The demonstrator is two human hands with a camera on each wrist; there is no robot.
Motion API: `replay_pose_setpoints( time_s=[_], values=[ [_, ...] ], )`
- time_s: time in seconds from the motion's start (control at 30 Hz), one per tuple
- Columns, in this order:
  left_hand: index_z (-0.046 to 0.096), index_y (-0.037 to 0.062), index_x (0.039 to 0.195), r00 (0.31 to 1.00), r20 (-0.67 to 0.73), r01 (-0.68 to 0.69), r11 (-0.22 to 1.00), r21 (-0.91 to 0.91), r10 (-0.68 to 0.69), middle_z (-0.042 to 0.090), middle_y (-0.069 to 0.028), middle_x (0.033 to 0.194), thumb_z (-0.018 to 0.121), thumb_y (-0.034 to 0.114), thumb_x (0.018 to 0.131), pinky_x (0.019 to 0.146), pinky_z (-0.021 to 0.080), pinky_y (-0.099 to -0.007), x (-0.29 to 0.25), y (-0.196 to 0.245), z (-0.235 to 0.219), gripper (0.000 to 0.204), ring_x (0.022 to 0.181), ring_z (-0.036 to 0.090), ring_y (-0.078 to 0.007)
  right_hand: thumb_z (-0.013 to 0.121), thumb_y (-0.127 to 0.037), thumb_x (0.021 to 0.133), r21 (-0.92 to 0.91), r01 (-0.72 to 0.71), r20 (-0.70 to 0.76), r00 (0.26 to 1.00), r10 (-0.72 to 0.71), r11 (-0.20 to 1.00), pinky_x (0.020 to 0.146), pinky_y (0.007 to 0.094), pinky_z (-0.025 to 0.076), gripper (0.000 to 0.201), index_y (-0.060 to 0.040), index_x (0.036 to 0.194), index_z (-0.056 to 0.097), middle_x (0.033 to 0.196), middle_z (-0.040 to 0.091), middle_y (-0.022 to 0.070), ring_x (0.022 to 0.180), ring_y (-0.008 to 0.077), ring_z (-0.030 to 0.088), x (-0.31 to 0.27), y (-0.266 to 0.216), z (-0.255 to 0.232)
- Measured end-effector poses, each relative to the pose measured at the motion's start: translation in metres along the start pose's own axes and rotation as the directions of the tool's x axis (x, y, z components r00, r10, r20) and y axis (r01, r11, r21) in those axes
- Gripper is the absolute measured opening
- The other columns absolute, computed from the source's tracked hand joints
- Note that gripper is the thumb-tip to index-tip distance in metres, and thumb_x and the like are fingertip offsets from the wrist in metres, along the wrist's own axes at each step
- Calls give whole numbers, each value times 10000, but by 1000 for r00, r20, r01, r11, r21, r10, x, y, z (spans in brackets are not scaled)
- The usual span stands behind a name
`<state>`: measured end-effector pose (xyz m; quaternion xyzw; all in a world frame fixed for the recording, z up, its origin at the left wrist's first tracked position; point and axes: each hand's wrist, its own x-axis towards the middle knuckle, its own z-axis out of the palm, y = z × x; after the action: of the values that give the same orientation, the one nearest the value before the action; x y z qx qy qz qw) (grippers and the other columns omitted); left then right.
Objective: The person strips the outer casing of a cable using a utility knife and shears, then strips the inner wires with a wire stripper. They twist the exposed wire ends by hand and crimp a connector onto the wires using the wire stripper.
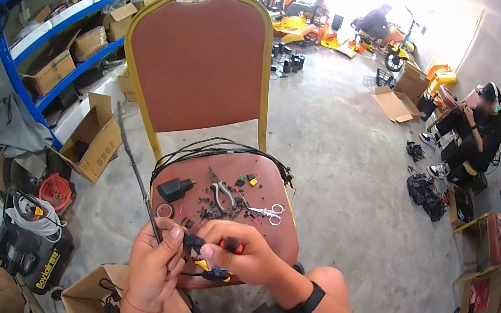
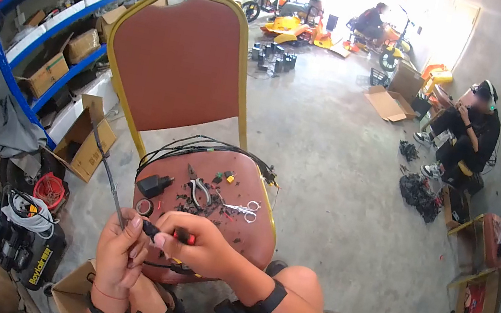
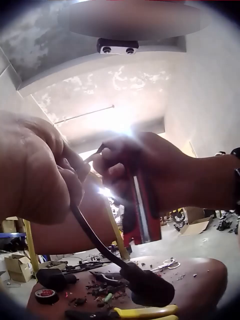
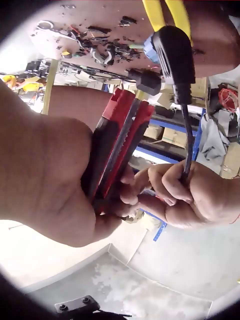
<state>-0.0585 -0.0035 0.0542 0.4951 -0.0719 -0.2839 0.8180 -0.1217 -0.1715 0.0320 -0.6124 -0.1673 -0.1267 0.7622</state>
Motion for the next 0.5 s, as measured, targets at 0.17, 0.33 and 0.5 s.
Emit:
replay_pose_setpoints(
  time_s=[0.17,0.33,0.5],
  values=[
    [538,51,1130,998,-34,-56,998,32,57,484,31,680,619,186,960,383,256,-168,5,-15,3,232,475,360,-19,594,-145,955,83,-76,-138,987,87,994,604,225,418,178,-11,839,578,791,572,4,683,56,514,4,16,5],
    [545,26,1180,997,4,-77,997,22,77,504,46,691,625,209,959,404,261,-165,17,-18,0,298,479,360,-8,598,-109,923,43,-208,-159,964,212,977,581,234,390,173,-7,790,556,762,549,0,660,56,458,16,11,-3],
    [606,10,1078,998,55,-35,985,167,26,649,-14,862,651,91,927,502,391,-175,23,-14,-8,178,607,533,-41,615,-99,889,-174,-286,-101,957,272,942,639,285,413,175,7,776,533,718,513,32,703,89,466,26,11,-13]
  ],
)
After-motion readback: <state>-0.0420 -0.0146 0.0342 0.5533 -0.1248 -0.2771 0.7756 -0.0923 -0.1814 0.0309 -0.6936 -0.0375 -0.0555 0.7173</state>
